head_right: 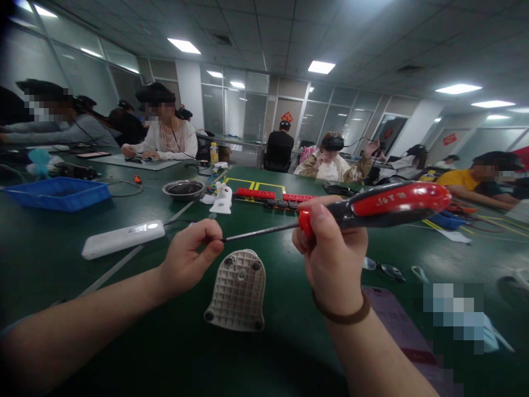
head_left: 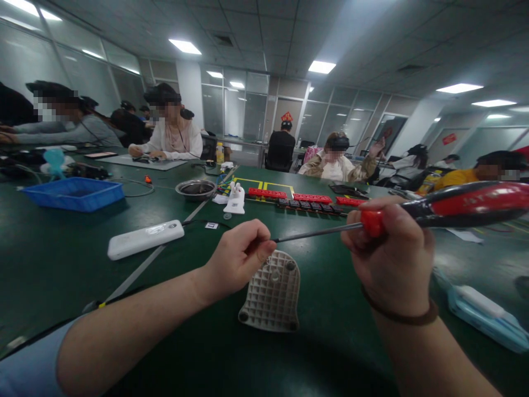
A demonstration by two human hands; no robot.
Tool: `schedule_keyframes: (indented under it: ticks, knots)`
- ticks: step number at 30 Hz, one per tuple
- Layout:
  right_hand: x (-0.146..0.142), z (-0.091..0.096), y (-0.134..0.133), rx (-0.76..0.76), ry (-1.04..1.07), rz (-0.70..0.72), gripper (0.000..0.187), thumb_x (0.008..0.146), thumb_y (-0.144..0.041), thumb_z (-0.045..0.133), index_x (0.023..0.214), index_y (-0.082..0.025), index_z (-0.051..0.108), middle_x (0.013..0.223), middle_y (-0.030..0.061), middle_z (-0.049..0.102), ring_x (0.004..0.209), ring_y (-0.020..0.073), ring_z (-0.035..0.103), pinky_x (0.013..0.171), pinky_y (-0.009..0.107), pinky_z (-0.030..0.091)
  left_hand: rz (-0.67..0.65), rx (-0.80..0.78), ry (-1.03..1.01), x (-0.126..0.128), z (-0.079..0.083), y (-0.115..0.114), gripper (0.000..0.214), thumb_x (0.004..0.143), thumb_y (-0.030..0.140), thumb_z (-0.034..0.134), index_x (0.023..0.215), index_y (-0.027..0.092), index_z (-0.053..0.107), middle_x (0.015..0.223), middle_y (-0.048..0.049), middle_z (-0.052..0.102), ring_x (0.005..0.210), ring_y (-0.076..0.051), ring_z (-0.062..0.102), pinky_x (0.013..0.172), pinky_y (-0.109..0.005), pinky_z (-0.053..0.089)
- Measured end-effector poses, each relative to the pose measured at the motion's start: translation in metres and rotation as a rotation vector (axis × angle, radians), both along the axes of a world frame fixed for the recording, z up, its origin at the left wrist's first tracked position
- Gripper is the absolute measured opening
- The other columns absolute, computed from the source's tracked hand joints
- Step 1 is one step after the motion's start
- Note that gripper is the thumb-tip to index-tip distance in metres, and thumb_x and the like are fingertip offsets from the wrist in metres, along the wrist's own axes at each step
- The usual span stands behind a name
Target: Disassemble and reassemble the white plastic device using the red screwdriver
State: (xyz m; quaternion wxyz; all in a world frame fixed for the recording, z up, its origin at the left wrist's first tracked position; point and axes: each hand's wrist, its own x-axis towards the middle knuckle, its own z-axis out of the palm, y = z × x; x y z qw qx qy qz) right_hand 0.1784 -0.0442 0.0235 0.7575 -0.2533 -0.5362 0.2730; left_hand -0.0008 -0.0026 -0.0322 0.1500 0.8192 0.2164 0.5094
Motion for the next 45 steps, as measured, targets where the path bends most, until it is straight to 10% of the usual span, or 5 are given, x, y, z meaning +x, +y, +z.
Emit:
schedule_keyframes:
  ticks: [16, 23, 28, 38, 45]
  knots:
    - [0.003, -0.007, 0.014, -0.030, 0.037, -0.019, 0.018, 0.067, -0.032, 0.063, 0.059, -0.017, 0.058, 0.041, -0.0060, 0.035, 0.034, 0.0055, 0.030, 0.031, 0.016, 0.021, -0.013, -0.138, 0.085, -0.005, 0.005, 0.002, 0.056, 0.082, 0.058, 0.012, 0.074, 0.017, 0.048, 0.059, 0.0000, 0.042, 0.053, -0.012, 0.039, 0.051, -0.024, 0.029]
    - [0.005, -0.008, 0.016, -0.045, 0.063, -0.010, 0.017, 0.066, -0.031, 0.063, 0.060, -0.016, 0.058, 0.040, -0.0063, 0.035, 0.033, 0.0057, 0.030, 0.031, 0.016, 0.022, 0.078, -0.446, -0.104, -0.003, -0.016, 0.038, 0.043, 0.087, 0.036, 0.023, 0.070, 0.015, 0.056, 0.051, 0.0017, 0.037, 0.048, -0.010, 0.037, 0.049, -0.022, 0.030]
    - [0.006, -0.008, 0.018, -0.028, 0.065, -0.012, 0.018, 0.066, -0.031, 0.063, 0.061, -0.015, 0.058, 0.040, -0.0059, 0.036, 0.033, 0.0061, 0.031, 0.031, 0.016, 0.022, 0.157, -0.867, -0.008, -0.007, -0.042, 0.076, 0.041, 0.075, 0.022, 0.041, 0.116, 0.021, 0.042, 0.081, -0.0011, 0.055, 0.053, -0.010, 0.050, 0.042, -0.018, 0.032]
    - [0.007, -0.009, 0.019, -0.034, 0.024, -0.011, 0.019, 0.067, -0.032, 0.064, 0.063, -0.015, 0.059, 0.040, -0.0051, 0.037, 0.033, 0.0059, 0.030, 0.031, 0.016, 0.022, 0.090, -0.985, 0.366, -0.017, -0.059, 0.085, 0.024, 0.069, 0.037, 0.057, 0.065, 0.014, 0.064, 0.063, -0.0054, 0.063, 0.045, -0.011, 0.051, 0.040, -0.018, 0.032]
    - [0.007, -0.009, 0.019, -0.049, 0.019, -0.020, 0.018, 0.067, -0.032, 0.064, 0.062, -0.015, 0.059, 0.041, -0.0051, 0.038, 0.034, 0.0060, 0.031, 0.031, 0.016, 0.023, 0.039, -1.229, 0.624, -0.014, -0.045, 0.066, 0.062, 0.069, 0.067, 0.037, 0.068, 0.011, 0.063, 0.064, -0.0147, 0.062, 0.046, -0.020, 0.056, 0.038, -0.025, 0.038]
